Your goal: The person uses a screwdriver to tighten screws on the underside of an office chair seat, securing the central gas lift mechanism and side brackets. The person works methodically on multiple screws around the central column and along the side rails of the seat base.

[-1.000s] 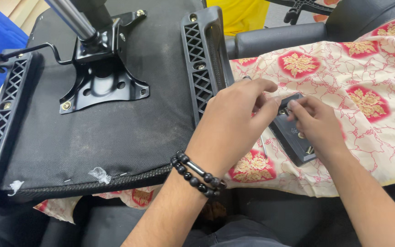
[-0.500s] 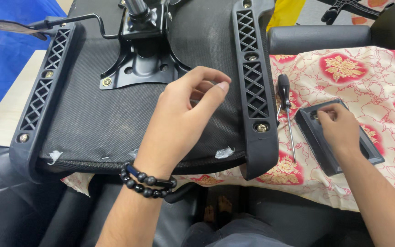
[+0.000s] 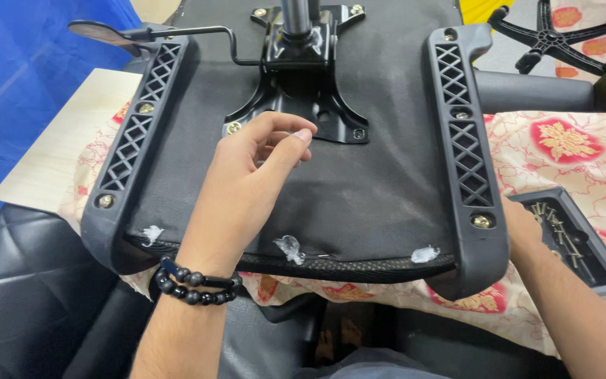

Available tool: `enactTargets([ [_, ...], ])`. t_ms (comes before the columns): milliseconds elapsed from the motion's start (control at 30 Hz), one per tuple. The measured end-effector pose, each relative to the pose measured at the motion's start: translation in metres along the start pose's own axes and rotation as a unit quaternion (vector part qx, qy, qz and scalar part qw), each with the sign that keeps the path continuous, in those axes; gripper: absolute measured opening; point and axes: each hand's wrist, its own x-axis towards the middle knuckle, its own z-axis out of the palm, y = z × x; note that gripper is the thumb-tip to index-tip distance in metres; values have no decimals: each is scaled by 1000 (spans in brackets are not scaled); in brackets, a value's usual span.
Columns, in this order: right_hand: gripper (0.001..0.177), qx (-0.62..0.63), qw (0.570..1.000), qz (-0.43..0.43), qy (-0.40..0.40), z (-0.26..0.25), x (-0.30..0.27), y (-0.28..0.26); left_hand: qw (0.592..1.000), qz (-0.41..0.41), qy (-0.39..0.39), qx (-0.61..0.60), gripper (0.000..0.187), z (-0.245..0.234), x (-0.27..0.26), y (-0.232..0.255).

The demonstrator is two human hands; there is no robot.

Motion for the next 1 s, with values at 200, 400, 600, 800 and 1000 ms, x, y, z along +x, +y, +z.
enactTargets([
  [200, 44, 3, 997, 66, -42, 2, 1, -25, 996, -12, 66, 55, 29, -45, 1, -19],
  [400, 32, 181, 979, 93, -21, -7, 7, -16, 984, -38, 92, 145, 29, -80, 14, -55],
  [600, 21, 542, 838, 60, 2, -54, -14, 23, 968, 76, 88, 223, 41, -80, 40, -95],
  [800, 11, 627, 770, -113, -26, -138, -79, -12, 961, 66, 66, 259, 43, -80, 36, -112],
  [1000, 10, 777, 579, -216, -121, -163, -154, -112, 970, 79, 48, 225, 47, -82, 37, -114],
])
